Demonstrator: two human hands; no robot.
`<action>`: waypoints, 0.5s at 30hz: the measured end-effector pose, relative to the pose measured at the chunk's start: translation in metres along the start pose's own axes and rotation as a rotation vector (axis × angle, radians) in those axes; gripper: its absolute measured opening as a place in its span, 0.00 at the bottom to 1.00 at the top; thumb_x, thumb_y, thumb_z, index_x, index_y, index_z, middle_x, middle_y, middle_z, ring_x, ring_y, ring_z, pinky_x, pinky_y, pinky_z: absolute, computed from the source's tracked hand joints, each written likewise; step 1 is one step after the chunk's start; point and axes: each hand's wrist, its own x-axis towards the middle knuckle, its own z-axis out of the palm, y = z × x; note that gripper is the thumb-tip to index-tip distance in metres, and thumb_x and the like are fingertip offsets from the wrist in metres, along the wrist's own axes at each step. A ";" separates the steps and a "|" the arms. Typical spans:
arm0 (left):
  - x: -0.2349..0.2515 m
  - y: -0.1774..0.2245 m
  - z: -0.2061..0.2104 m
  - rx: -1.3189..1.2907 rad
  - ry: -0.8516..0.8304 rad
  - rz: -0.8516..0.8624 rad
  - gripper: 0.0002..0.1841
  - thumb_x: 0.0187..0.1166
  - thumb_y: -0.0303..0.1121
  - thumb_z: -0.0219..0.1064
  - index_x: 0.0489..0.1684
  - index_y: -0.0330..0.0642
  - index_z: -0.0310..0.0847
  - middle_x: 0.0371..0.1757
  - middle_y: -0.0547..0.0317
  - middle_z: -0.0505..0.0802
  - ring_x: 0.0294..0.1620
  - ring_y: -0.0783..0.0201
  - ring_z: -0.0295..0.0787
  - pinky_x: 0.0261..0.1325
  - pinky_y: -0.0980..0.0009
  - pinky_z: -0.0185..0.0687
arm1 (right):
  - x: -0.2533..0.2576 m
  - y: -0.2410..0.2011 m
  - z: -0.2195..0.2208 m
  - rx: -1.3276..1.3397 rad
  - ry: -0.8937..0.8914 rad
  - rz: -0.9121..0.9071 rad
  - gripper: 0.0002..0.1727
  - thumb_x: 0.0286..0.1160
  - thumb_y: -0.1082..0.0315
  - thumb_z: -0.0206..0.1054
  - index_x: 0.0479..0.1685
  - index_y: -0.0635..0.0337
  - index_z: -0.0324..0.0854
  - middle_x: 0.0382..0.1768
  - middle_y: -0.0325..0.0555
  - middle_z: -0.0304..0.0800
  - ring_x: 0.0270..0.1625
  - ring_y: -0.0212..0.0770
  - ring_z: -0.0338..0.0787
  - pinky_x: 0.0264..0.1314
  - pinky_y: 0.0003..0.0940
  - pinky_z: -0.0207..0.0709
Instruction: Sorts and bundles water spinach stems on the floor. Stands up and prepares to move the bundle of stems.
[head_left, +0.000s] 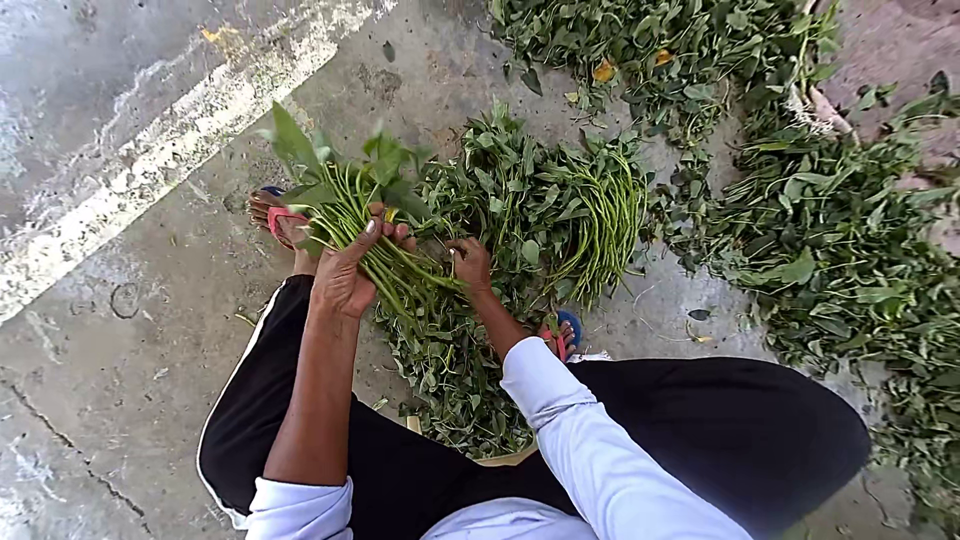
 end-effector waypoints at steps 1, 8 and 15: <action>0.002 0.000 0.000 0.019 0.046 0.027 0.11 0.87 0.23 0.56 0.60 0.39 0.79 0.41 0.52 0.94 0.45 0.53 0.96 0.58 0.52 0.93 | -0.005 -0.005 -0.008 0.061 0.073 -0.067 0.12 0.79 0.76 0.65 0.53 0.68 0.91 0.54 0.63 0.92 0.61 0.61 0.90 0.70 0.56 0.78; 0.007 -0.021 0.008 0.093 0.419 0.006 0.10 0.81 0.19 0.64 0.56 0.36 0.79 0.38 0.52 0.94 0.38 0.58 0.95 0.46 0.60 0.95 | -0.047 -0.046 -0.049 0.176 0.200 -0.398 0.08 0.72 0.81 0.71 0.49 0.70 0.84 0.47 0.59 0.90 0.45 0.48 0.92 0.50 0.41 0.88; 0.002 -0.039 0.020 0.222 0.369 0.019 0.15 0.75 0.15 0.69 0.57 0.33 0.78 0.44 0.52 0.93 0.42 0.61 0.93 0.49 0.65 0.91 | -0.070 -0.068 -0.048 -0.012 0.233 -0.715 0.06 0.70 0.81 0.70 0.41 0.65 0.91 0.47 0.55 0.95 0.54 0.54 0.94 0.59 0.51 0.85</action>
